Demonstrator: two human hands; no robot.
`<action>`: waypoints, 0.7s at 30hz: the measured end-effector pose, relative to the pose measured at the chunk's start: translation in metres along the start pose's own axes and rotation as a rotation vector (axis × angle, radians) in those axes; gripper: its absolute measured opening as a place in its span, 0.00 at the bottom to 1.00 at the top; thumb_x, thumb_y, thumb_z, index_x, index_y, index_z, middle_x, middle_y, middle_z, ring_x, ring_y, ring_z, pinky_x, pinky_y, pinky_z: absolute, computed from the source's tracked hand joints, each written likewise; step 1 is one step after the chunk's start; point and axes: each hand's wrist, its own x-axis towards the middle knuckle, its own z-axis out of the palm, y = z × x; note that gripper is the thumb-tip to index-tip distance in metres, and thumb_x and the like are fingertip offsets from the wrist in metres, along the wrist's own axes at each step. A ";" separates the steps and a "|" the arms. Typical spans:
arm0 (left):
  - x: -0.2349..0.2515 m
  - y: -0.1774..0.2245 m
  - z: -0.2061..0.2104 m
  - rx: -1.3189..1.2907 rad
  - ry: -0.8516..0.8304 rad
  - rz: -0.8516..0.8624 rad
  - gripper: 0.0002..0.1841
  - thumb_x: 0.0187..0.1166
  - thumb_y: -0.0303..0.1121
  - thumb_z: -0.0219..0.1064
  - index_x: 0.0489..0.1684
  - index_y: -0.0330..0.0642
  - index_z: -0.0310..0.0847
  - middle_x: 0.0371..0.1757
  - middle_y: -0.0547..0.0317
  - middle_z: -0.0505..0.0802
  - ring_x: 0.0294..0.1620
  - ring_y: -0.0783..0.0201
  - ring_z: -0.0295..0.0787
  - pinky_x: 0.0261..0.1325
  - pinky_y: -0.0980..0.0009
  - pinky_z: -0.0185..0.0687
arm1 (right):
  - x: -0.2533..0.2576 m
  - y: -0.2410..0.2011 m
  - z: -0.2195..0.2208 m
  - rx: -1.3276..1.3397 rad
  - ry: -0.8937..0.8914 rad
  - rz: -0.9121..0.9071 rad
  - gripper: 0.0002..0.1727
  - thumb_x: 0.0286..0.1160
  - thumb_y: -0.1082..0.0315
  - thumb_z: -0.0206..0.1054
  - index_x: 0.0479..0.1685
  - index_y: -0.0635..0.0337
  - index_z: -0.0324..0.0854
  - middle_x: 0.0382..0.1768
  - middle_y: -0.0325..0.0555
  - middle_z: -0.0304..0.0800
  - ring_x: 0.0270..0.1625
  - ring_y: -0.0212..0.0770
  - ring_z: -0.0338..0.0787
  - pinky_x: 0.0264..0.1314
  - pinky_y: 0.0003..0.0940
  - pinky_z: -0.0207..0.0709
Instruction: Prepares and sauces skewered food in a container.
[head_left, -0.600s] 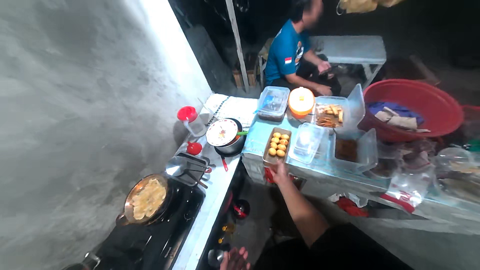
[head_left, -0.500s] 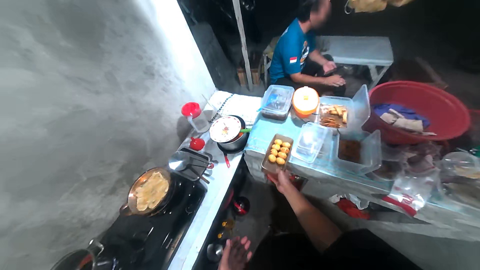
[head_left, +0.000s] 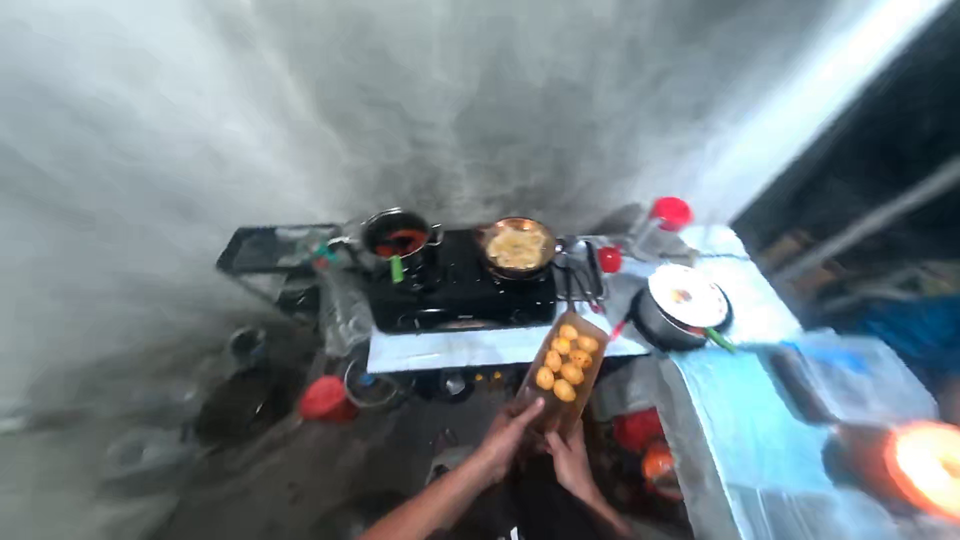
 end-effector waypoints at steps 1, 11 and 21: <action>-0.003 -0.001 -0.012 -0.047 0.103 0.040 0.39 0.76 0.49 0.75 0.80 0.36 0.63 0.60 0.43 0.91 0.57 0.51 0.92 0.60 0.53 0.91 | 0.003 -0.002 0.011 -0.065 -0.115 -0.037 0.46 0.75 0.74 0.65 0.93 0.62 0.43 0.76 0.61 0.77 0.66 0.45 0.90 0.63 0.44 0.90; -0.078 -0.011 -0.160 -0.399 0.746 0.371 0.23 0.92 0.42 0.43 0.73 0.32 0.66 0.44 0.44 0.93 0.36 0.55 0.93 0.34 0.60 0.90 | 0.117 -0.109 0.171 -0.546 -0.403 -0.367 0.30 0.91 0.52 0.55 0.83 0.62 0.66 0.69 0.57 0.84 0.62 0.46 0.91 0.57 0.45 0.89; -0.094 0.011 -0.309 -0.584 0.850 0.510 0.23 0.89 0.39 0.34 0.70 0.33 0.63 0.39 0.52 0.95 0.37 0.55 0.97 0.40 0.56 0.96 | 0.225 -0.176 0.432 -1.576 -0.506 -0.476 0.45 0.61 0.54 0.85 0.81 0.55 0.67 0.83 0.71 0.60 0.54 0.69 0.89 0.53 0.65 0.86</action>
